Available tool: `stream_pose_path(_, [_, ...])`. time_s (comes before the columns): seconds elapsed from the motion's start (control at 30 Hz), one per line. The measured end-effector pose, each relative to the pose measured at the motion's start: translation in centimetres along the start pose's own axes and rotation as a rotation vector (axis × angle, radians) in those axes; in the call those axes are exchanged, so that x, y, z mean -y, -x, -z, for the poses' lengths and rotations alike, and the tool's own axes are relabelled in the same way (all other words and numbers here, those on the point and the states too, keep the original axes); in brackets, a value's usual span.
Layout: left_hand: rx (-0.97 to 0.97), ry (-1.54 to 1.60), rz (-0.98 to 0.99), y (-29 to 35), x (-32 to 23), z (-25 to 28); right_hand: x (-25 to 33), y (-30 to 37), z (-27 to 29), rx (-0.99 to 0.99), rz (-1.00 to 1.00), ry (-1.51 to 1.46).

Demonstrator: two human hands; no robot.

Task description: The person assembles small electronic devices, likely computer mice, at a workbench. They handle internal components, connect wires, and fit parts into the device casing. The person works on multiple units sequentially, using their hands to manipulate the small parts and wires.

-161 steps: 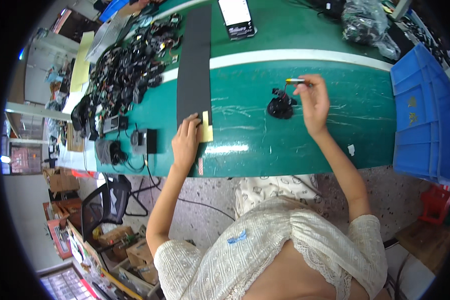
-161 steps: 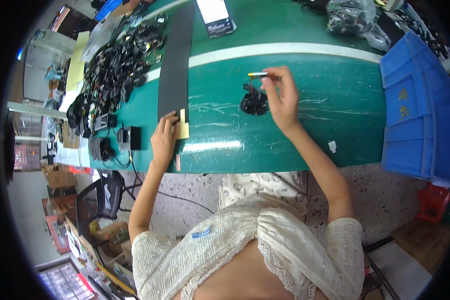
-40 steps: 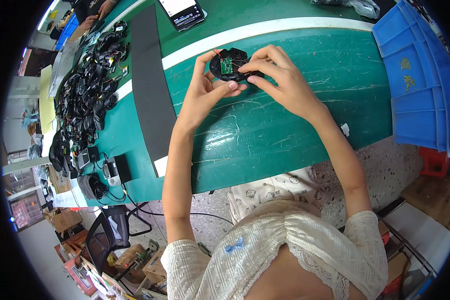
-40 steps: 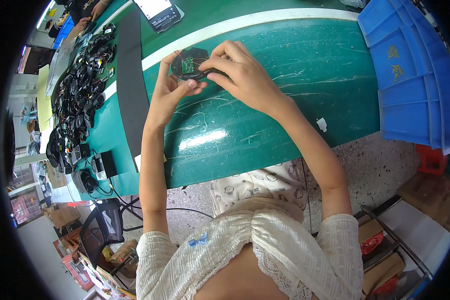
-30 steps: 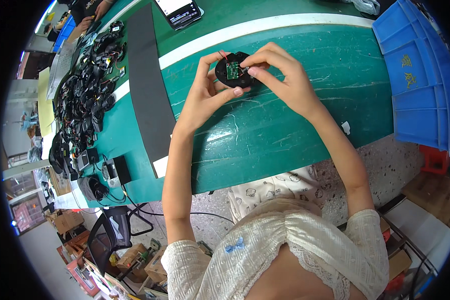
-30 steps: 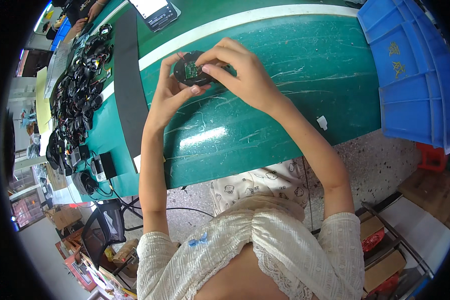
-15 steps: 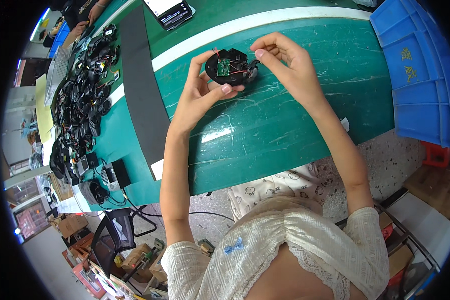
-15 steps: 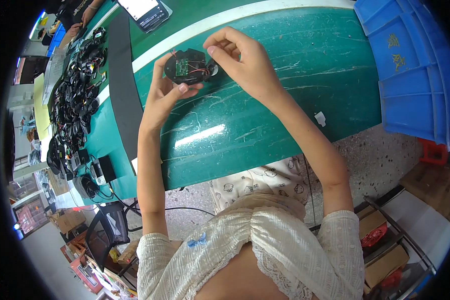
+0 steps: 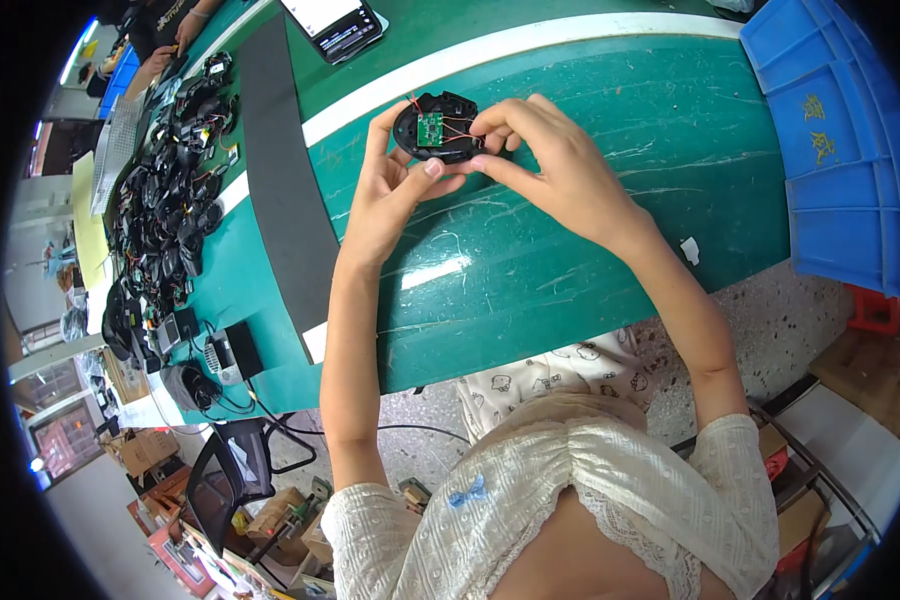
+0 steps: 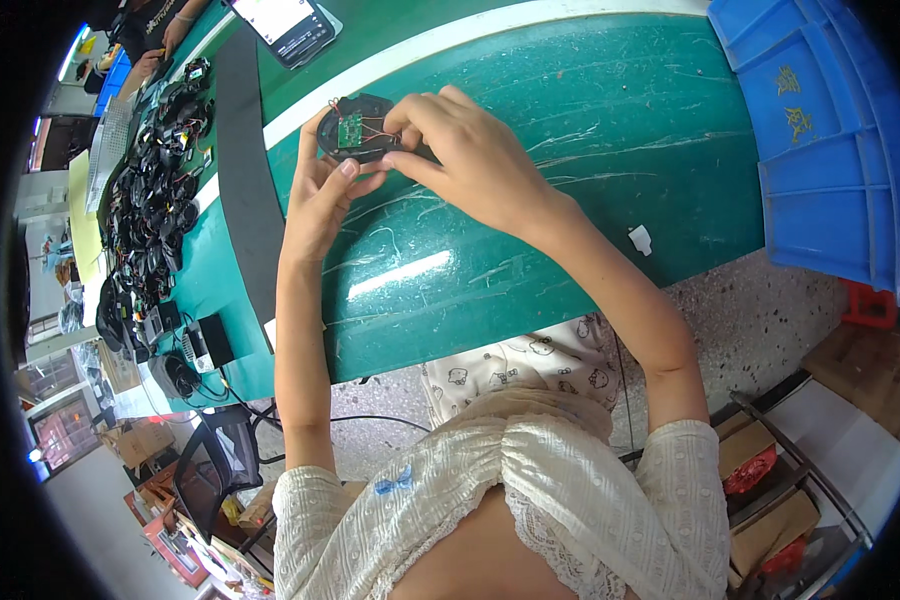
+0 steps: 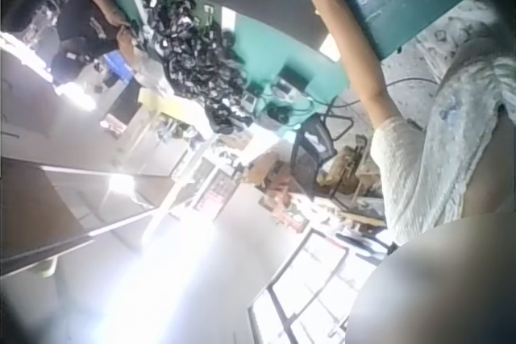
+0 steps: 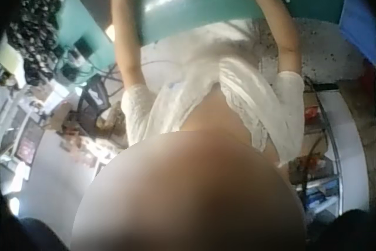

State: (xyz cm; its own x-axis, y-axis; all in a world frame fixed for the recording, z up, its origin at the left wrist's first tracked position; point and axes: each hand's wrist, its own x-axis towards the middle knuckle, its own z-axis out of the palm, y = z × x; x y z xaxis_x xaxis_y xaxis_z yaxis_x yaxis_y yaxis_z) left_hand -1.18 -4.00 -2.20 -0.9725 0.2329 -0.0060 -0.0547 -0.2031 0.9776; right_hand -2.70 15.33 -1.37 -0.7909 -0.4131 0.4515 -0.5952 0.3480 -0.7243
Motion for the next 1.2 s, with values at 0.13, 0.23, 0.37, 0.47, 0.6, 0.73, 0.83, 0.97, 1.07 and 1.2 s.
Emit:
stream_pose_path(0.13, [0.02,0.005,-0.003,0.1,-0.2,-0.4,0.0,0.1,-0.2,-0.03,-0.021,-0.014])
stream_pose_path(0.23, [0.008,-0.009,-0.027,0.1,-0.4,-0.4,0.5,-0.1,0.0,-0.067,-0.005,-0.027])
stream_pose_path(0.37, [0.019,-0.029,-0.016,0.1,-0.3,-0.4,0.4,-0.3,0.2,-0.142,0.014,-0.08])
stream_pose_path(0.47, [0.03,-0.011,-0.005,0.2,-0.5,-0.5,-0.1,-0.3,0.1,-0.164,-0.051,-0.212])
stream_pose_path(0.6, [0.056,0.025,0.01,0.2,-0.5,-0.4,-0.4,-0.4,0.2,-0.161,-0.128,-0.34])
stream_pose_path(0.73, [0.06,0.05,0.021,0.5,-0.7,-0.5,-0.6,-0.4,0.4,-0.134,-0.096,-0.429])
stream_pose_path(0.83, [0.062,0.042,0.021,0.6,-0.8,-0.7,-0.7,-0.4,0.6,-0.12,-0.07,-0.393])
stream_pose_path(0.97, [0.028,0.09,-0.018,0.7,-0.9,-0.7,-1.8,-0.1,0.0,-0.111,-0.011,-0.271])
stream_pose_path(1.07, [0.005,0.138,-0.048,0.7,-0.7,0.0,-1.9,0.2,-0.2,0.065,-0.11,-0.416])
stream_pose_path(1.2, [-0.012,0.041,-0.092,0.5,-0.9,0.4,-2.4,0.2,-0.5,0.164,-0.224,-0.571])
